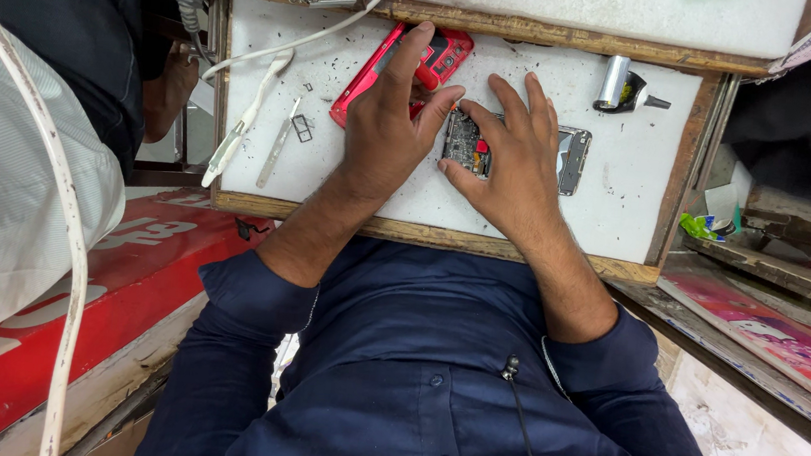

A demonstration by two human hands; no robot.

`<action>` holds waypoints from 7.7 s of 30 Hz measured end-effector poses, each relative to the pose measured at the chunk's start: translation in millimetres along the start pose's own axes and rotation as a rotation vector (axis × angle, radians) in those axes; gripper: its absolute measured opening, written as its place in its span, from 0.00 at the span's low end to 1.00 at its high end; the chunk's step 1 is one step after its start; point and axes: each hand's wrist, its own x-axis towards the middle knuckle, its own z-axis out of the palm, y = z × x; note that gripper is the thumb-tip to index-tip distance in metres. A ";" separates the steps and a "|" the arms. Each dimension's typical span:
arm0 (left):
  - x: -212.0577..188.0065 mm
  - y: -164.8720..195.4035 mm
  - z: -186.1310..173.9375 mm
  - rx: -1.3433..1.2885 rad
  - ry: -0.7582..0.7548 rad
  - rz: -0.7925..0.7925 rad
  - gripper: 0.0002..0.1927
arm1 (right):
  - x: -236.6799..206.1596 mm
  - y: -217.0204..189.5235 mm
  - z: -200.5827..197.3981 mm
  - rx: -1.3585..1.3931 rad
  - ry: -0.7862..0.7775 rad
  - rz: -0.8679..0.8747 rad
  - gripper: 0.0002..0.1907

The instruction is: The person works on a disassembled smartphone, using a screwdriver to remove and reinsert screws on the motherboard. They also handle the battery and other internal components, adjusting their positions on the workbench.

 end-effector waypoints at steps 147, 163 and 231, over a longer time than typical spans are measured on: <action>32.4 11.8 -14.3 -0.221 -0.297 0.142 0.23 | 6.8 -5.4 -10.3 0.049 -0.039 0.020 0.51; 37.0 20.5 -19.1 -0.218 -0.297 0.172 0.23 | -17.4 24.4 4.8 0.879 0.350 0.121 0.20; -49.1 -33.4 -86.3 -0.015 0.090 0.043 0.36 | -24.8 24.9 -20.7 -0.032 0.235 -0.140 0.38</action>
